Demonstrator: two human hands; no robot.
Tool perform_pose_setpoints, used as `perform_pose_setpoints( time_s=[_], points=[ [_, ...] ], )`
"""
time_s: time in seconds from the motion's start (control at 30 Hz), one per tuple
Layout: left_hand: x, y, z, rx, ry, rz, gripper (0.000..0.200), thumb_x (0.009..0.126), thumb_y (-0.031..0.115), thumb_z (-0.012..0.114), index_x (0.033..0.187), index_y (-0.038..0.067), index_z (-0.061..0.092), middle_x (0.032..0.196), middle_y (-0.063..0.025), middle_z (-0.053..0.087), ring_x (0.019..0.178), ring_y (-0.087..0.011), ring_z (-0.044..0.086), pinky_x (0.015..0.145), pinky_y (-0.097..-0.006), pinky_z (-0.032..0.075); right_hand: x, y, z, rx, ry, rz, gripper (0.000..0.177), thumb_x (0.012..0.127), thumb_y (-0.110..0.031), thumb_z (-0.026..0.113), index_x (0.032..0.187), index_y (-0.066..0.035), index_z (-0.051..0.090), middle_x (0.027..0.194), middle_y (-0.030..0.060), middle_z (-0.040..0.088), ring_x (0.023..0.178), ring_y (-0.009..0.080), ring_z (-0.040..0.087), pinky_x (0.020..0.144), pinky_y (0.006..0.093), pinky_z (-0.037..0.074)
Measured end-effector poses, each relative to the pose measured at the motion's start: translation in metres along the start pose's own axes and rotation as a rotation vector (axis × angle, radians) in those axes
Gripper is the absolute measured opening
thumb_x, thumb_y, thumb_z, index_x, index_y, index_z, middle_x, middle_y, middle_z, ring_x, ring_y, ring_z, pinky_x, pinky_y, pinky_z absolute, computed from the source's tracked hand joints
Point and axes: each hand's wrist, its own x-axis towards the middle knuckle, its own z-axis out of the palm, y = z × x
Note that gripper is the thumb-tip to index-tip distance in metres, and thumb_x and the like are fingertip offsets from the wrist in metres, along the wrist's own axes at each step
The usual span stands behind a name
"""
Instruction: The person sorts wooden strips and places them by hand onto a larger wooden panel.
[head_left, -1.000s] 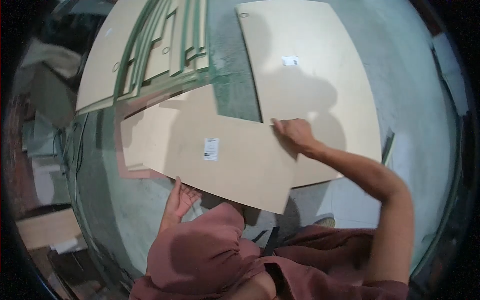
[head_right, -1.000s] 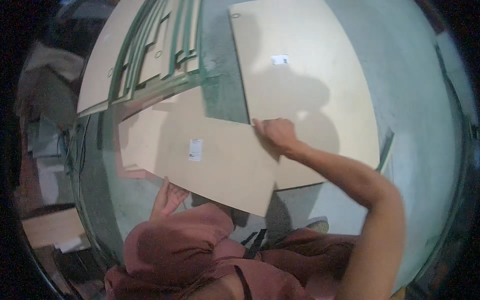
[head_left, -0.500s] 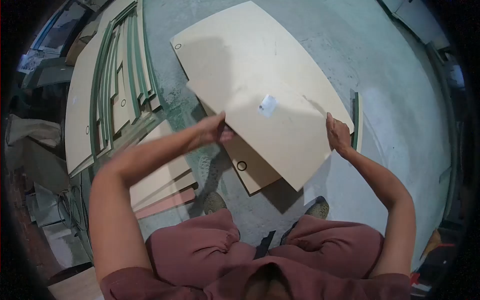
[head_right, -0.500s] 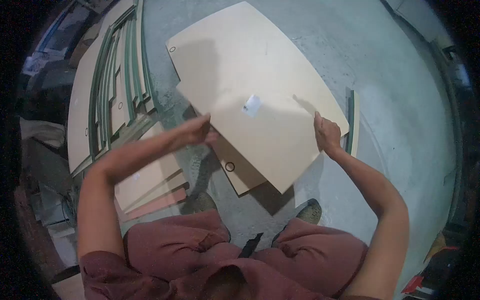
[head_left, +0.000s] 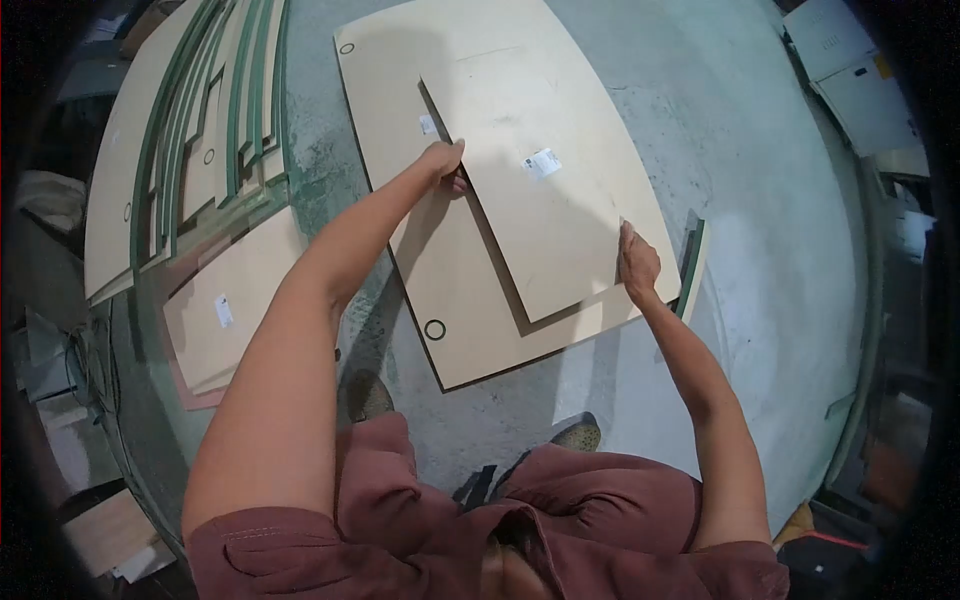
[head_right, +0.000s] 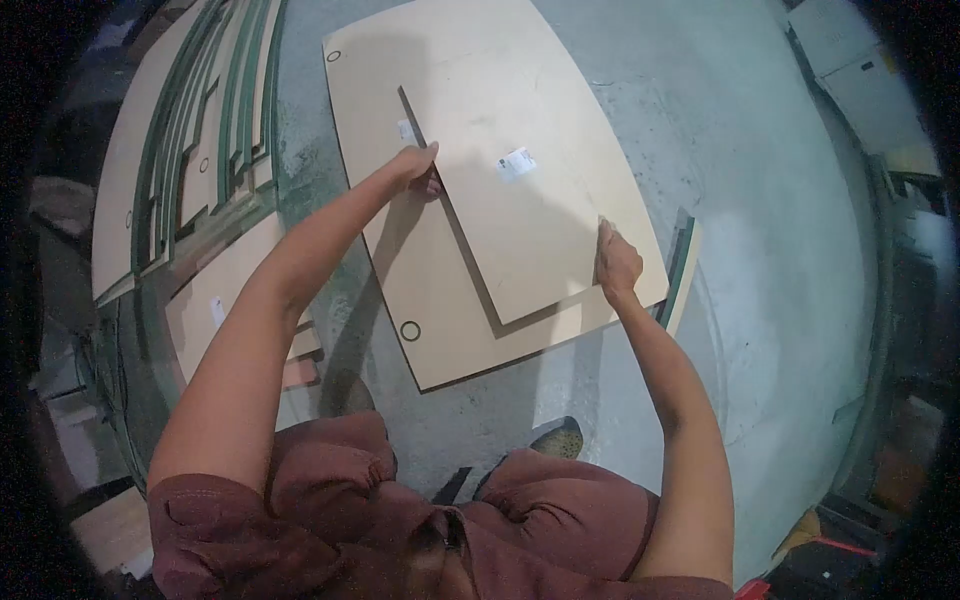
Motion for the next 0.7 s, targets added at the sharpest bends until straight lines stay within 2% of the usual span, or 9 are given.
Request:
perform_pose_setpoints(
  time_s=[0.07,0.13,0.2,0.3,0.37,0.5,0.6,0.67,0.7],
  points=[
    [-0.021,0.019,0.002,0.195,0.026,0.091,0.051,0.093,0.042,0.036,0.082,-0.005,0.053,0.065,-0.0153,0.056,0.054,-0.0292,0.062,0.047,-0.0426,0.054,0.008,0.002,0.004,-0.011,-0.104,0.122,0.07,0.09,-0.059,0.019,0.098,-0.005,0.064,0.089,0.0249,0.062,0.088,0.0436,0.057,0.078,0.0474,0.043],
    [-0.004,0.019,-0.007,0.319,0.041,0.124,0.054,0.094,0.042,0.035,0.073,-0.003,0.054,0.063,-0.0166,0.057,0.052,-0.0307,0.061,0.045,-0.0428,0.053,0.014,0.006,0.009,-0.009,-0.112,0.127,0.07,0.09,-0.059,0.02,0.098,-0.006,0.064,0.09,0.0252,0.062,0.089,0.0437,0.057,0.078,0.0474,0.043],
    [0.018,0.013,-0.012,0.856,0.193,0.479,0.055,0.093,0.042,0.035,0.066,-0.002,0.054,0.067,-0.0189,0.059,0.051,-0.0312,0.061,0.046,-0.0451,0.053,0.015,0.009,0.01,-0.005,-0.118,0.133,0.07,0.09,-0.059,0.02,0.099,-0.006,0.064,0.09,0.0256,0.062,0.089,0.0438,0.057,0.078,0.0474,0.043],
    [0.025,0.01,-0.013,0.902,0.213,0.417,0.064,0.093,0.045,0.03,0.061,-0.005,0.054,0.072,-0.0226,0.061,0.052,-0.029,0.063,0.05,-0.0391,0.052,0.013,0.006,0.007,0.011,-0.096,0.084,0.069,0.09,-0.059,0.021,0.098,-0.006,0.064,0.088,0.0252,0.062,0.087,0.0441,0.057,0.077,0.0483,0.044],
    [-0.002,0.019,-0.006,0.712,0.159,0.291,0.064,0.093,0.045,0.032,0.06,-0.005,0.053,0.069,-0.0225,0.061,0.05,-0.029,0.062,0.049,-0.0392,0.052,0.011,0.001,-0.001,-0.085,-0.096,-0.002,0.062,0.093,-0.049,0.024,0.087,-0.004,0.065,0.08,0.0231,0.063,0.077,0.0401,0.061,0.072,0.0469,0.048],
    [-0.032,0.023,0.007,0.251,0.153,0.02,0.061,0.093,0.044,0.035,0.06,-0.005,0.053,0.066,-0.0218,0.06,0.045,-0.0289,0.059,0.048,-0.0398,0.051,0.014,-0.004,-0.01,-0.228,-0.121,-0.193,0.056,0.093,-0.046,0.029,0.08,-0.004,0.065,0.077,0.0207,0.064,0.075,0.0376,0.062,0.07,0.0451,0.049],
    [-0.032,0.023,0.006,0.198,0.155,0.032,0.052,0.091,0.043,0.045,0.07,-0.005,0.051,0.06,-0.0173,0.054,0.049,-0.0339,0.058,0.046,-0.048,0.052,0.02,-0.012,-0.012,-0.372,-0.18,-0.312,0.051,0.092,-0.042,0.034,0.075,-0.005,0.064,0.075,0.0186,0.064,0.073,0.0351,0.063,0.069,0.0441,0.049],
    [-0.032,0.021,0.008,0.236,0.169,0.08,0.052,0.091,0.043,0.044,0.07,-0.005,0.051,0.059,-0.0176,0.054,0.049,-0.0338,0.058,0.045,-0.0483,0.052,0.025,-0.012,-0.009,-0.414,-0.16,-0.343,0.048,0.091,-0.04,0.038,0.071,-0.005,0.063,0.072,0.0175,0.064,0.072,0.0346,0.063,0.068,0.044,0.05],
    [-0.031,0.021,0.008,0.272,0.188,0.128,0.052,0.091,0.043,0.044,0.069,-0.004,0.051,0.059,-0.0179,0.054,0.049,-0.0337,0.058,0.045,-0.0486,0.051,0.026,-0.011,-0.011,-0.451,-0.162,-0.32,0.043,0.091,-0.04,0.04,0.078,-0.005,0.062,0.074,0.0164,0.064,0.073,0.0358,0.063,0.068,0.0444,0.049]
  ],
)
